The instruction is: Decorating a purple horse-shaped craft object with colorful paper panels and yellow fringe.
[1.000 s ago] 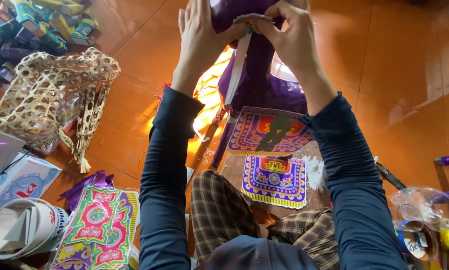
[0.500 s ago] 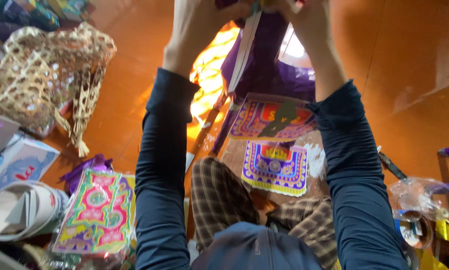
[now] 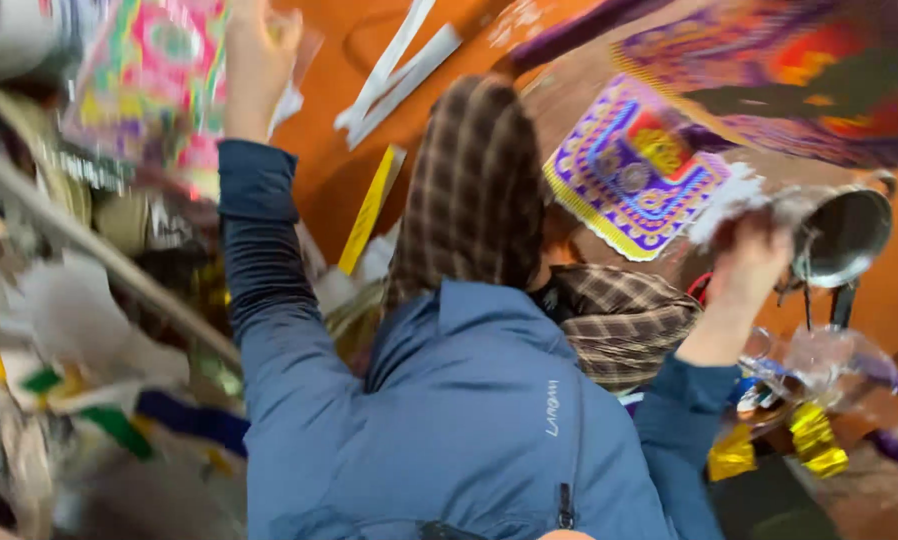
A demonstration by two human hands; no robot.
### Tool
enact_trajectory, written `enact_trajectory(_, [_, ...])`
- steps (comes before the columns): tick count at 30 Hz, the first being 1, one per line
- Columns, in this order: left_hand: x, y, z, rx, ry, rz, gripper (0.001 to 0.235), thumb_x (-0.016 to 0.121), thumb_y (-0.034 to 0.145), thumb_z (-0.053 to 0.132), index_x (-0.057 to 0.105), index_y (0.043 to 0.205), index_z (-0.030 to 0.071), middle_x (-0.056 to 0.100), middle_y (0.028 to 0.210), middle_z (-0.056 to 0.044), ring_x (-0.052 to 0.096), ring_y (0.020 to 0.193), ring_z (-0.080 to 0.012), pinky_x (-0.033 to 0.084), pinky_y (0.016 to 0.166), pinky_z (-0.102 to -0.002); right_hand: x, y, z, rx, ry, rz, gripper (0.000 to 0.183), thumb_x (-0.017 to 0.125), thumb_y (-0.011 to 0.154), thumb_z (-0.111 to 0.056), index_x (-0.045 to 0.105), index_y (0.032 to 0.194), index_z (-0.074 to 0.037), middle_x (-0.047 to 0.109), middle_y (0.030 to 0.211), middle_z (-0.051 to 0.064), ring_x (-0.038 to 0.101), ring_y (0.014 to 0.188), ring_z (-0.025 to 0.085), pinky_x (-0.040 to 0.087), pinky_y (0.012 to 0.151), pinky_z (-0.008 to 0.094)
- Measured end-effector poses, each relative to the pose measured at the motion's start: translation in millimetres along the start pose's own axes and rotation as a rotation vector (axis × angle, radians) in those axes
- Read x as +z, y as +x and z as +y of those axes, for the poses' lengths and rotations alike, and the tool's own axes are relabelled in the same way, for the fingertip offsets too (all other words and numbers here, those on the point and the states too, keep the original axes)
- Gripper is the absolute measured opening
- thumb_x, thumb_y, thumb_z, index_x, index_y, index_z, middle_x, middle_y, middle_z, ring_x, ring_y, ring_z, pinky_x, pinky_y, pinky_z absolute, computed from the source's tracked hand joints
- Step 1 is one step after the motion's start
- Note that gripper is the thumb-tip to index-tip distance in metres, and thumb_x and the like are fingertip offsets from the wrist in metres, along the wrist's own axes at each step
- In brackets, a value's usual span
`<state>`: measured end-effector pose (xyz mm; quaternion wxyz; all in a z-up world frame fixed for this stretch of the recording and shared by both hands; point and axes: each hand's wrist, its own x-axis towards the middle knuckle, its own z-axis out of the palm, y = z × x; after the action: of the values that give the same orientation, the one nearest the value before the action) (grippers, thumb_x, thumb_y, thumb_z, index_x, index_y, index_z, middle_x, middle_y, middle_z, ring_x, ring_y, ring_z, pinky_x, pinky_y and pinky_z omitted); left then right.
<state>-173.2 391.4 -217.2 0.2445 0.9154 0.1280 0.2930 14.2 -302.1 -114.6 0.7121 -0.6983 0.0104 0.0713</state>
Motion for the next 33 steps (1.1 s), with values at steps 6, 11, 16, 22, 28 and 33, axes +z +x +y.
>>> enact_trajectory(6, [24.1,-185.3,-25.9,-0.595,-0.071,-0.004,0.029,0.072,0.089,0.002,0.077,0.118,0.003,0.08,0.107,-0.012,0.072,0.082,-0.0242,0.061,0.076,-0.036,-65.1,-54.6,132.0,0.501,-0.197,0.009,0.004,0.062,0.115,-0.007,0.064,0.118,-0.008,0.072,0.102,0.006,0.071,0.09,0.014,0.059,0.076,0.024])
enact_trajectory(11, [56.7,-198.3,62.7,-0.519,-0.103,-0.275,0.022,0.084,0.086,0.02,0.069,0.085,0.003,0.066,0.094,-0.013,0.061,0.081,-0.0301,0.053,0.073,-0.041,-67.3,-62.8,144.7,0.529,-0.183,0.041,0.018,0.064,0.116,-0.017,0.065,0.128,-0.004,0.074,0.104,0.007,0.073,0.089,0.014,0.064,0.084,0.025])
enact_trajectory(16, [113.3,-227.1,94.6,-0.569,0.281,-0.288,0.047,0.086,0.083,0.025,0.06,0.119,0.007,0.057,0.126,-0.016,0.06,0.107,-0.0398,0.053,0.086,-0.051,-54.4,-63.8,150.4,0.515,-0.304,0.017,0.022,0.064,0.113,-0.015,0.066,0.132,-0.003,0.074,0.106,0.006,0.075,0.09,0.014,0.06,0.079,0.021])
enact_trajectory(22, [54.3,-121.8,162.5,-0.633,-0.407,-0.036,0.026,0.062,0.097,-0.002,0.052,0.116,0.011,0.071,0.088,-0.009,0.07,0.074,-0.0242,0.055,0.066,-0.038,14.5,-76.1,114.5,0.531,-0.315,-0.093,0.021,0.061,0.113,-0.012,0.069,0.13,-0.003,0.075,0.107,0.008,0.074,0.093,0.016,0.061,0.08,0.025])
enact_trajectory(28, [57.9,-19.0,312.7,-0.238,-0.723,-0.389,0.025,0.07,0.101,0.004,0.068,0.123,0.015,0.077,0.084,-0.004,0.072,0.068,-0.0194,0.055,0.06,-0.032,99.9,-74.5,28.5,0.302,0.112,-0.545,0.068,0.064,0.105,-0.044,0.043,0.157,-0.005,0.058,0.152,0.018,0.06,0.134,0.029,0.052,0.111,0.045])
enact_trajectory(33, [128.9,-33.4,401.3,0.092,-0.643,-0.537,0.015,0.074,0.099,0.016,0.078,0.112,0.024,0.083,0.092,-0.006,0.081,0.087,-0.0296,0.065,0.075,-0.039,107.4,-70.0,-36.0,0.035,0.158,-0.406,0.136,0.079,0.084,-0.08,0.005,0.178,-0.015,0.035,0.174,0.025,0.036,0.159,0.037,0.032,0.128,0.061])
